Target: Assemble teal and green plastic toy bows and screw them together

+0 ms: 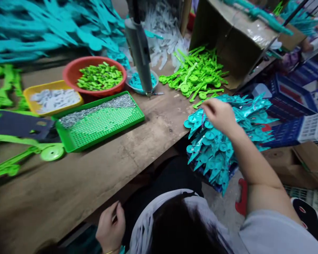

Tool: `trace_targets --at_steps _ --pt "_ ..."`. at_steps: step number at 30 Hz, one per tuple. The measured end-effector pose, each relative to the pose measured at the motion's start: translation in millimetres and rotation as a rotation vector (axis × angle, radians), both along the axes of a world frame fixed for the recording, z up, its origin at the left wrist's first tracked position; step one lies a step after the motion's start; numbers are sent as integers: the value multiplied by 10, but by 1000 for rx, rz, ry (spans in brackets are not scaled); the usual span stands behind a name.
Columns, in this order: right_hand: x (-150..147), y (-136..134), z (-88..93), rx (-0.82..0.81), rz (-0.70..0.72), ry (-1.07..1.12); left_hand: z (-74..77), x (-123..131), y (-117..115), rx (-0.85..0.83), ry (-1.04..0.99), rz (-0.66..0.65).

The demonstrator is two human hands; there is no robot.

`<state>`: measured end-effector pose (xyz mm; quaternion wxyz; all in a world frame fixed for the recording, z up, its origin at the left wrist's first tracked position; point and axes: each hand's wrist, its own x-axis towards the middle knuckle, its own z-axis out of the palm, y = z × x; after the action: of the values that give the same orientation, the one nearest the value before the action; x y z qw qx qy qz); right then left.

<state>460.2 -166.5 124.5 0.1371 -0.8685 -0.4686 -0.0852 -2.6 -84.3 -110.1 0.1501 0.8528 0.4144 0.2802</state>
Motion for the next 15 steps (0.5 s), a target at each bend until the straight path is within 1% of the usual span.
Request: trace_targets --at_steps 1,2,4,6,8,10,12,15 --pt "328 -14 9 -90 -114 -26 49 71 23 9 -5 -41" --pt "625 -13 -14 -221 -181 -23 93 128 48 23 -13 -82" --pt "1081 11 -137 -554 -123 52 166 207 94 57 -23 -175" --pt "1329 31 -299 -678 -79 104 237 263 125 70 -21 -250" --pt "1421 24 -418 -692 -56 114 320 310 136 67 -18 -284" --pt "1444 -10 -445 -687 -29 109 415 359 132 84 -34 -298" --pt "1452 -59 -376 -668 11 80 512 410 129 113 -71 -316" --pt "1423 -114 -145 -615 28 -41 635 485 154 114 -119 -365"
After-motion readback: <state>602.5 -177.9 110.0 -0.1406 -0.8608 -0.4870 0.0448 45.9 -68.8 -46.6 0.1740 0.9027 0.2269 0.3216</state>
